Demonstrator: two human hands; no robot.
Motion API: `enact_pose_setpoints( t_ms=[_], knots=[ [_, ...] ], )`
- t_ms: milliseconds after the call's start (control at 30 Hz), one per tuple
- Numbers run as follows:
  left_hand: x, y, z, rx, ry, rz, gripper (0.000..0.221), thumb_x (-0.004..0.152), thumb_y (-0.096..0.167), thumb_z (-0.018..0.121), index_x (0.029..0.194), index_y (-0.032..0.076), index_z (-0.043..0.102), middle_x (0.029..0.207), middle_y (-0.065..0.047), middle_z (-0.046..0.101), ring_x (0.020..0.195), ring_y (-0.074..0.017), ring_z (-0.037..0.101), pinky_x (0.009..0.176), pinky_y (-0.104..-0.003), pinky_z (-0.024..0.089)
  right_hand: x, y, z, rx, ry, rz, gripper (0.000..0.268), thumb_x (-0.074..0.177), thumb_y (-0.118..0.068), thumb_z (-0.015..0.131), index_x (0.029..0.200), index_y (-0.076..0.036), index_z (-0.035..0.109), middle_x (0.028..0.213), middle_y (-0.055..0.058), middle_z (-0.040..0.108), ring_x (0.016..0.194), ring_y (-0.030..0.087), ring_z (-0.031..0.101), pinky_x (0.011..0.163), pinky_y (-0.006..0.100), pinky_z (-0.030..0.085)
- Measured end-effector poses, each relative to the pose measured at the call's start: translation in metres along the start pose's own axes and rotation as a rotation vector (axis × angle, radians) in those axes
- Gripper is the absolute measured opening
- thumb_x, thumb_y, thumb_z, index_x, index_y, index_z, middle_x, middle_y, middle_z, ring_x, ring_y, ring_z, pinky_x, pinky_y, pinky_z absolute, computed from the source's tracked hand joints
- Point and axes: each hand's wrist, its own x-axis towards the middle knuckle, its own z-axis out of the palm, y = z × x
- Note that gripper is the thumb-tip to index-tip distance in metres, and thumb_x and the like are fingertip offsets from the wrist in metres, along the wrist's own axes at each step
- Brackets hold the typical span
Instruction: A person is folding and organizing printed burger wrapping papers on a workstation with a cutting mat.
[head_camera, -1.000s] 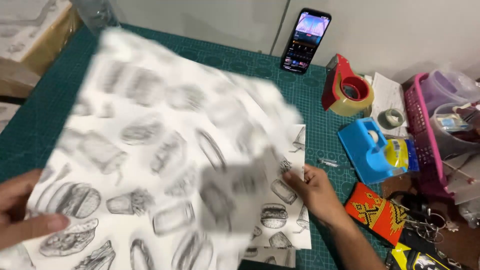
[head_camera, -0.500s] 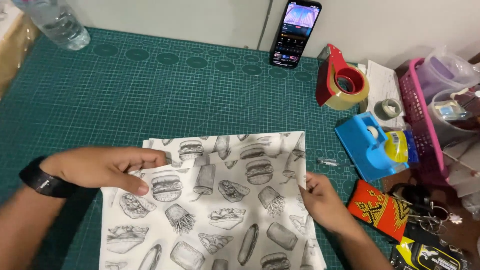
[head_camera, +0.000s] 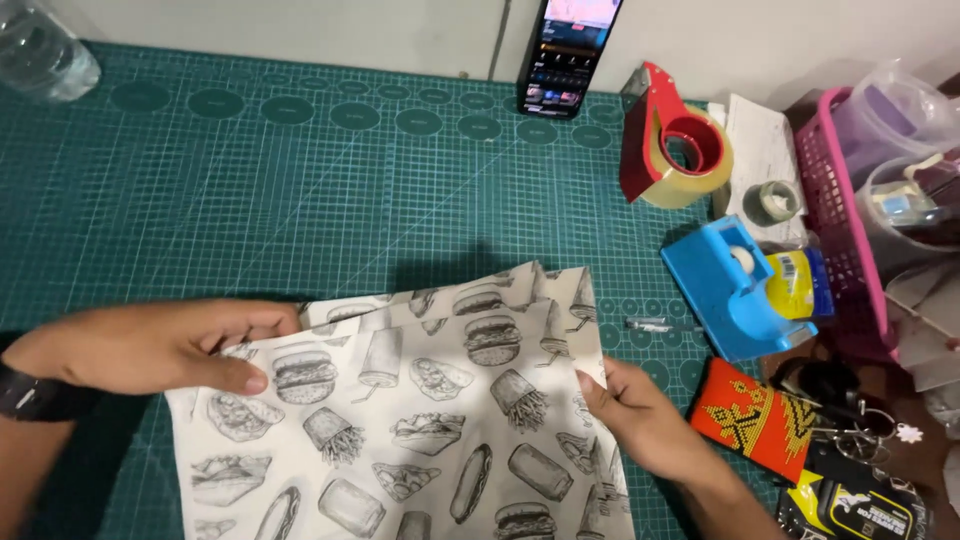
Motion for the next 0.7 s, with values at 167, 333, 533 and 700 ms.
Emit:
enact_pose_setpoints(
  t_ms=[167, 333, 533, 700],
  knots=[
    [0.002, 0.004, -0.001, -0.034, 0.024, -0.010, 0.025, 0.091, 0.022, 0.072, 0.113, 0.012, 0.077, 0.106, -0.003, 0.083, 0.096, -0.0160, 0.078, 0.082, -0.029, 0.060, 0.001, -0.011, 0.001, -0.004, 0.118, 0.258, 0.069, 0.091, -0.053, 0.044, 0.137, -0.007, 0.069, 0.144, 0.006, 0.072, 0.137, 0.017, 0.062, 0.119, 0.035, 0.041],
    [0.008, 0.014, 0.003, -0.082, -0.002, 0.034, 0.023, 0.091, 0.016, 0.070, 0.113, 0.010, 0.074, 0.106, -0.007, 0.083, 0.093, -0.0191, 0.082, 0.074, -0.033, 0.068, -0.001, -0.021, 0.006, 0.018, -0.001, 0.103, 0.047, 0.092, -0.032, 0.064, 0.131, -0.006, 0.072, 0.115, 0.005, 0.079, 0.097, 0.017, 0.072, 0.083, 0.033, 0.057],
    [-0.001, 0.023, 0.007, -0.113, 0.083, -0.048, 0.026, 0.090, 0.012, 0.071, 0.116, 0.010, 0.075, 0.111, -0.008, 0.088, 0.096, -0.0219, 0.087, 0.075, -0.035, 0.073, -0.007, -0.044, 0.016, -0.061, -0.019, -0.015, 0.043, 0.095, -0.031, 0.061, 0.127, -0.005, 0.073, 0.122, 0.008, 0.082, 0.105, 0.020, 0.077, 0.086, 0.034, 0.062],
    [-0.020, -0.011, 0.012, -0.002, 0.490, 0.043, 0.036, 0.087, 0.019, 0.071, 0.122, 0.018, 0.078, 0.110, 0.000, 0.090, 0.099, -0.0136, 0.086, 0.089, -0.029, 0.069, -0.019, -0.048, 0.018, 0.037, 0.099, 0.118, 0.037, 0.090, -0.025, 0.067, 0.113, 0.000, 0.083, 0.114, 0.012, 0.088, 0.101, 0.025, 0.083, 0.083, 0.039, 0.065]
  ],
)
